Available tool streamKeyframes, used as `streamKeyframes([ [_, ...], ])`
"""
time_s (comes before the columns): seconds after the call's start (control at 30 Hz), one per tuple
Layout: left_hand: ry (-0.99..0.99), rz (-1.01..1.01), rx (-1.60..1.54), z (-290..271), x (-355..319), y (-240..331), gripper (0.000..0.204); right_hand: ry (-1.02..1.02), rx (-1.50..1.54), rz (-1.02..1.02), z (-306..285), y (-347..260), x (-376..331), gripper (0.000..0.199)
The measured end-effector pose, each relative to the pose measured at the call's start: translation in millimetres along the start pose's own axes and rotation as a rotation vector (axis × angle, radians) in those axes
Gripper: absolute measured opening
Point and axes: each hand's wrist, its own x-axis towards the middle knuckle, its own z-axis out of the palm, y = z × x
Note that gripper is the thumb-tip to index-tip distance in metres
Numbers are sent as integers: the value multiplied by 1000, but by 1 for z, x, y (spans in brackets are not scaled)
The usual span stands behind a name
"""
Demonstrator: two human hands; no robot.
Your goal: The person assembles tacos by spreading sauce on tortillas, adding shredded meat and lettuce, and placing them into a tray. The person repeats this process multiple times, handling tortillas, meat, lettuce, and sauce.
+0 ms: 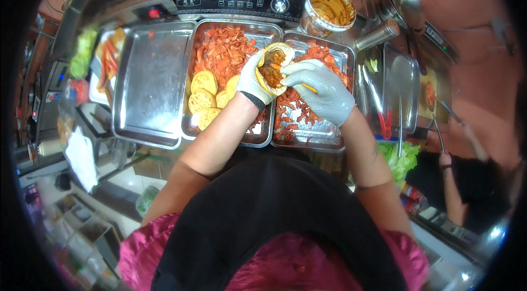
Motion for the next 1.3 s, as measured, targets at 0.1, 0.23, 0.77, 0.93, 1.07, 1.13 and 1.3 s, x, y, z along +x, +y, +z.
streamKeyframes([
  [0.1,-56,-18,-25,-8,5,1,49,59,57,35,-1,3,-1,26],
  [0.23,-16,-5,-61,-4,2,5,49,271,136,131,-13,-9,-2,24],
  [0.77,-51,-31,-104,-30,13,16,52,597,211,269,-41,23,-3,18],
  [0.93,-22,-27,-54,-20,5,12,56,610,167,427,-62,142,18,18],
  [1.07,-12,-110,-60,-13,3,5,60,366,203,741,-55,212,1,24],
  [1.13,62,-116,-11,-10,-1,5,60,565,193,576,-50,202,-9,26],
  [1.3,-83,-92,21,-29,11,3,56,658,148,485,-20,146,-102,24],
])
